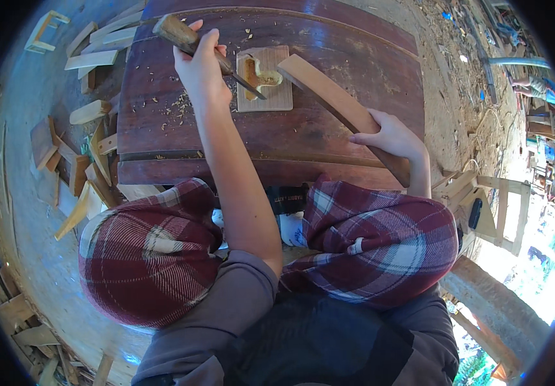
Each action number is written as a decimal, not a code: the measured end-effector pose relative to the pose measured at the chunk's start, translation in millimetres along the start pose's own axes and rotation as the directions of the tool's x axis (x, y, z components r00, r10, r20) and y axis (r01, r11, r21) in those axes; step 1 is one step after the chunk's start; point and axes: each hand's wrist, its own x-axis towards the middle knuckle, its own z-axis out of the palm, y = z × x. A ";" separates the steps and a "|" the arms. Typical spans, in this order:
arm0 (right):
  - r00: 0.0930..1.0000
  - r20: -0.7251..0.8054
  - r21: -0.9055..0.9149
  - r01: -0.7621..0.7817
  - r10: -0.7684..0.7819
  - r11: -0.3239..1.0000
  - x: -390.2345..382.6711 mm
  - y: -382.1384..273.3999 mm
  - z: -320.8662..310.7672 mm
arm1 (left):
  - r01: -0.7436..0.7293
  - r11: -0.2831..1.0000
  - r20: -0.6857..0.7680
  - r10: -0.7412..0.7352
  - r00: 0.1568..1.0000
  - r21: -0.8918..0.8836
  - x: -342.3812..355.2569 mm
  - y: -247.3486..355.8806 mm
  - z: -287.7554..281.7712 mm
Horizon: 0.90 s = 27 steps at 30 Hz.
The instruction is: Carving a shape into a small piece of wood using a chisel and mallet.
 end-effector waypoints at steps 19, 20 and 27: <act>0.994 -0.005 0.052 0.112 -0.112 0.992 25.1 -1.7 11.4 | 0.079 0.997 0.189 -0.080 0.979 0.014 -9.0 -16.7 12.4; 0.988 0.001 0.044 0.152 -0.152 0.987 25.7 -3.3 10.6 | 0.077 0.997 0.163 -0.080 0.983 0.023 -14.1 -23.3 18.4; 0.953 -0.264 0.111 0.181 -0.146 0.977 14.3 -1.7 -5.2 | -0.244 0.953 0.382 0.161 0.910 0.180 -46.4 -28.7 63.4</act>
